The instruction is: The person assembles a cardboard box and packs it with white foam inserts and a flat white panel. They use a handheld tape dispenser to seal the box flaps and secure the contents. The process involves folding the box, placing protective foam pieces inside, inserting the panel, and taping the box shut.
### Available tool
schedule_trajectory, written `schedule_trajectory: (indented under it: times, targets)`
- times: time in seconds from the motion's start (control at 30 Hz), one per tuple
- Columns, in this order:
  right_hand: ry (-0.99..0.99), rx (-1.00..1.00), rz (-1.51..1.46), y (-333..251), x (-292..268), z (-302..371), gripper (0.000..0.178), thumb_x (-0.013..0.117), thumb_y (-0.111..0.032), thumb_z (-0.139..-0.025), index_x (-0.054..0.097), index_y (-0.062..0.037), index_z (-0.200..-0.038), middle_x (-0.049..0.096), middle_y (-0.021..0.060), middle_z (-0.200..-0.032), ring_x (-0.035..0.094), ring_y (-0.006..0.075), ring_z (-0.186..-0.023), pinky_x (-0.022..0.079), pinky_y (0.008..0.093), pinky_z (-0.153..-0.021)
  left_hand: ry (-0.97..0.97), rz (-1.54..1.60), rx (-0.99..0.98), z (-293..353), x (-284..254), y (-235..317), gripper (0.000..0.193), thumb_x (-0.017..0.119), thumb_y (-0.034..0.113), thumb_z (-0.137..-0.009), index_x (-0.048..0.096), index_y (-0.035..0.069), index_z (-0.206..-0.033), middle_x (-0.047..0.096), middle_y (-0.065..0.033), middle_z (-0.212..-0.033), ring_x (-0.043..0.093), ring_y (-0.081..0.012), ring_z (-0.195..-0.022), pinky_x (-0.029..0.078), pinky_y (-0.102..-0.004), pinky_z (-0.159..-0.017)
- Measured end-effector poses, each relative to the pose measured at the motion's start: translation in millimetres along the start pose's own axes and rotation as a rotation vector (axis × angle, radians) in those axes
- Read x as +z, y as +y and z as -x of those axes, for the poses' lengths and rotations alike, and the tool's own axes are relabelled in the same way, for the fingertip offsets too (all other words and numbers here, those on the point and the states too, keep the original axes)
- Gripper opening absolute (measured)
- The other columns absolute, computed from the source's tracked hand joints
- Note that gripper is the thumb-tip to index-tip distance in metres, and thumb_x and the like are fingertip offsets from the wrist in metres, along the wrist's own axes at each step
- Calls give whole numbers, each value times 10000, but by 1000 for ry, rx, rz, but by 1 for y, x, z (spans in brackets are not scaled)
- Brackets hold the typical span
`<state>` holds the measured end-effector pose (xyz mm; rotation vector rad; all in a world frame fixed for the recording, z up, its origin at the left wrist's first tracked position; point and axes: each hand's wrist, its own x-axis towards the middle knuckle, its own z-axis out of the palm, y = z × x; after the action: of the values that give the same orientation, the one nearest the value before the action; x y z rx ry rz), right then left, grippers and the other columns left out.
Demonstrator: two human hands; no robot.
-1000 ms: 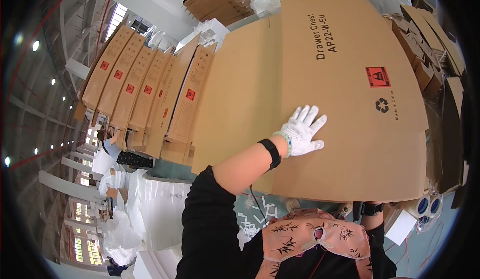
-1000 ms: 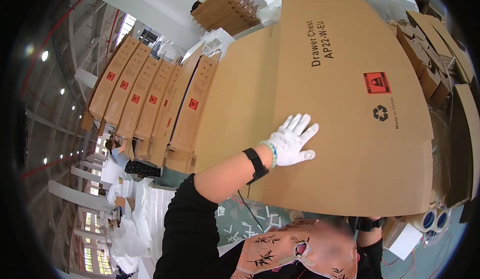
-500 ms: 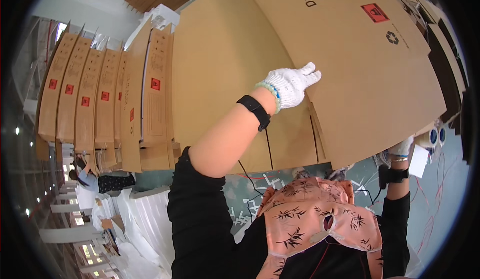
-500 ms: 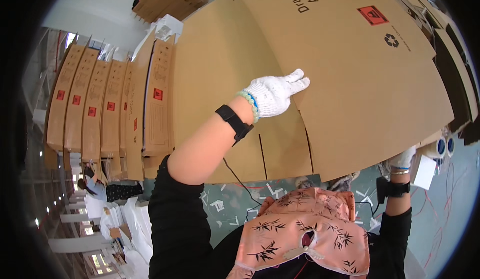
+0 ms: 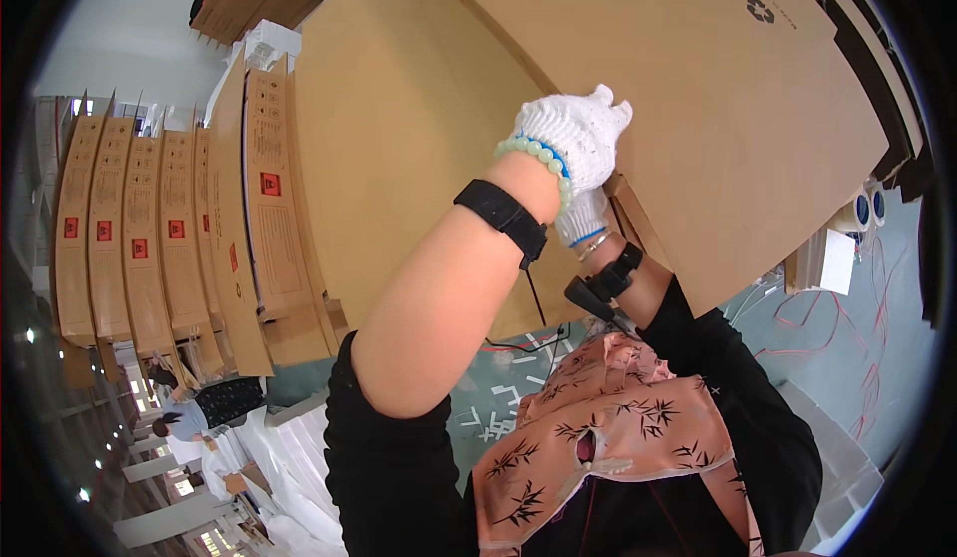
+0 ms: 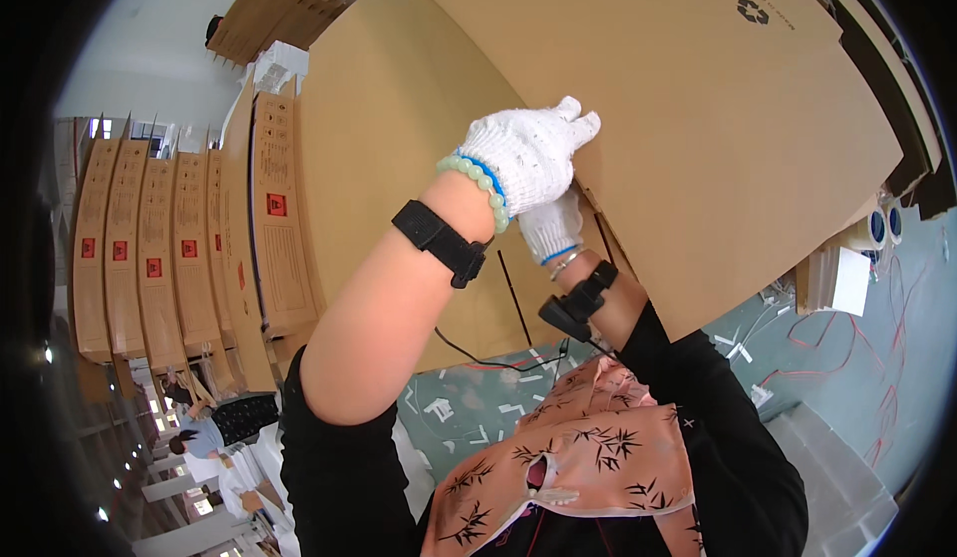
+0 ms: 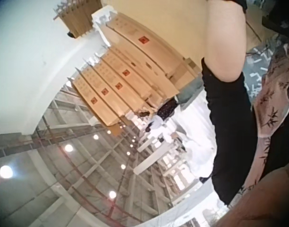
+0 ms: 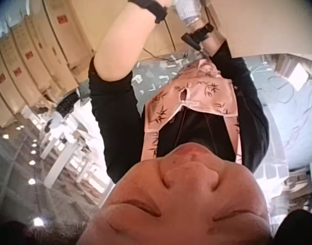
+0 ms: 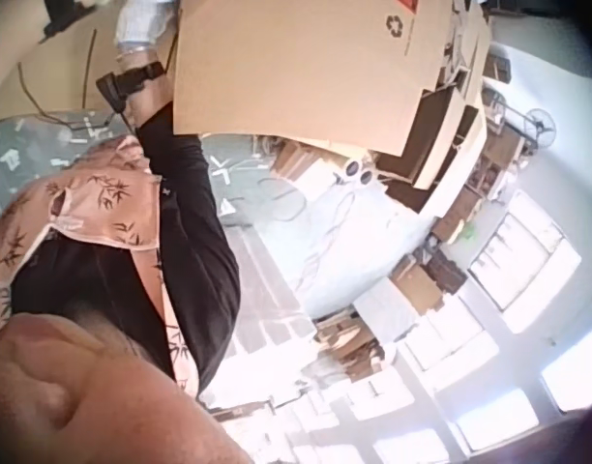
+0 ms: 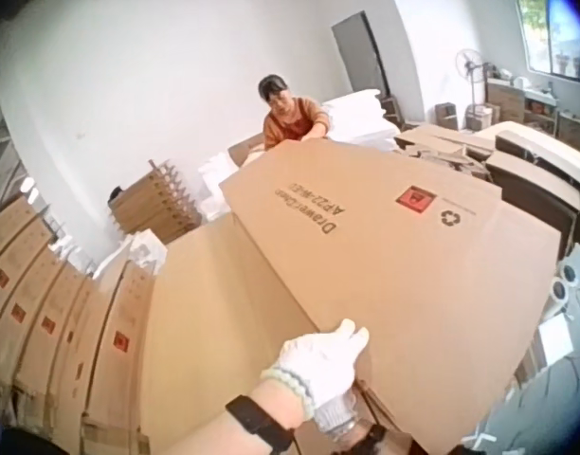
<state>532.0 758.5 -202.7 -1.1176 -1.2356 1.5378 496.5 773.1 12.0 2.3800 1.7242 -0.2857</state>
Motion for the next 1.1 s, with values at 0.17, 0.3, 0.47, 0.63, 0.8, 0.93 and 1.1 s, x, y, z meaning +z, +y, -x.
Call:
schedule_trajectory:
  times: [0.17,0.3,0.47,0.63,0.8,0.93,1.1]
  targets:
    - [-110,118,12,-8,5,-35,416,635,-282,-963,614,-27,-1290,661,139,-1243,613,245,-1143,481,375,-986,-20,-2,-25,2,-4,7,519,490,128,-881,541,148,-1397,509,-97,-1473,632,-318,-1157,534,-468,-938]
    - [-447,-31,114,-37,-21,-6,400,652,-284,-956,641,-16,-1253,683,116,-1196,623,203,-1089,484,358,-965,6,81,-47,10,3,1,551,466,132,-883,512,166,-1431,450,-107,-1534,604,-318,-1215,505,-469,-995]
    - [-746,387,-119,-36,-139,94,364,699,-235,-934,677,23,-1189,704,115,-1135,631,170,-1039,499,350,-951,46,154,-26,14,10,-2,602,496,150,-872,464,193,-1471,398,-112,-1574,607,-339,-1204,503,-471,-998]
    - [-689,775,-519,-66,-277,184,677,817,-194,-783,551,71,-1347,633,131,-1285,592,211,-1188,458,348,-1052,80,161,-89,13,9,14,613,516,179,-865,452,202,-1474,397,-107,-1576,649,-350,-1106,545,-469,-914]
    - [-344,536,184,-64,-420,217,389,782,-151,-759,691,0,-1105,716,81,-1031,692,193,-907,556,320,-779,195,219,-101,19,22,15,582,563,395,-941,482,129,-1452,406,-178,-1555,621,-376,-1163,521,-439,-972]
    - [-275,-102,725,-64,-546,203,252,753,-112,-792,718,-43,-1032,728,60,-928,699,175,-827,549,311,-700,237,106,-231,34,18,66,747,663,496,-864,504,4,-1404,421,-254,-1513,429,-490,-1327,372,-525,-1115]
    - [103,-29,710,-146,-665,112,99,647,-43,-779,726,-44,-839,666,39,-701,656,144,-605,495,288,-513,265,28,-55,46,20,178,762,765,477,-707,540,-21,-1238,492,-234,-1359,447,-487,-1249,364,-614,-1084]
